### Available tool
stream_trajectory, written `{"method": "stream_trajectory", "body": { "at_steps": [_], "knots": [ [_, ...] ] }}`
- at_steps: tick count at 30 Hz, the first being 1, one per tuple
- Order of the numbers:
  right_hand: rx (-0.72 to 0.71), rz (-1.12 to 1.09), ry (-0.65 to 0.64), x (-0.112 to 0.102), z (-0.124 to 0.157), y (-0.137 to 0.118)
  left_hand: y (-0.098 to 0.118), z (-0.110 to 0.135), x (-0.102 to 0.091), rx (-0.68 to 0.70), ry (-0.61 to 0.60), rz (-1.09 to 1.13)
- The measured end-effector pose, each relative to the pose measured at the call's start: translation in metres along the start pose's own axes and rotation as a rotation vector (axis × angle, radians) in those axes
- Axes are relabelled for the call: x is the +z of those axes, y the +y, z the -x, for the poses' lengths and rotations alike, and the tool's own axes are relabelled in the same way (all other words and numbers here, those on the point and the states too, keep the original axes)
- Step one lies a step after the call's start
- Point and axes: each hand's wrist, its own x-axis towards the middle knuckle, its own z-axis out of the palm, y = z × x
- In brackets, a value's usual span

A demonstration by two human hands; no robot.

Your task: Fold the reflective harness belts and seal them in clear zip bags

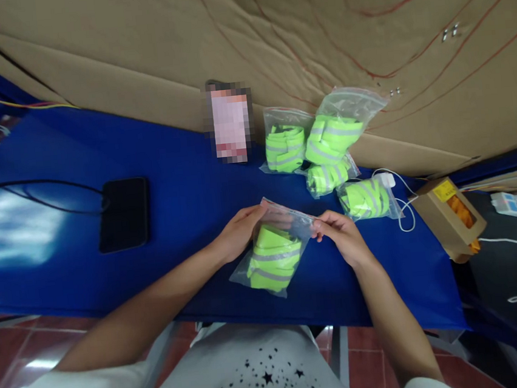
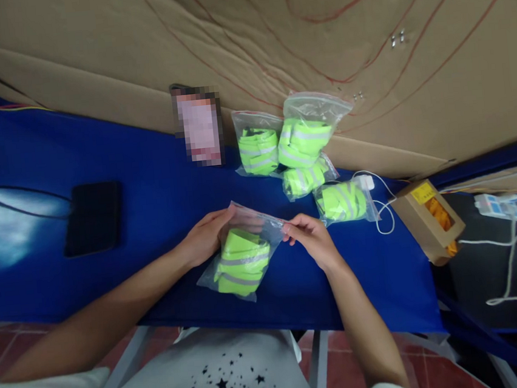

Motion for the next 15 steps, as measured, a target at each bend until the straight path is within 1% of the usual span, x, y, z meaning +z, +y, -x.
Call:
{"method": "stream_trajectory", "body": {
  "at_steps": [3, 5, 10, 15],
  "knots": [
    [-0.114, 0.041, 0.067, 0.004, 0.002, 0.000, 0.001, 0.002, 0.003, 0.124, 0.090, -0.160],
    [-0.158, 0.058, 0.076, 0.006, 0.004, 0.001, 0.002, 0.004, 0.004, 0.156, 0.110, -0.221],
    [-0.162, 0.111, 0.018, 0.008, 0.004, 0.005, 0.002, 0.006, 0.006, 0.170, 0.097, -0.233],
    [-0.194, 0.170, 0.093, 0.012, 0.003, 0.009, -0.003, 0.005, 0.006, 0.147, 0.035, -0.199]
  ]
}}
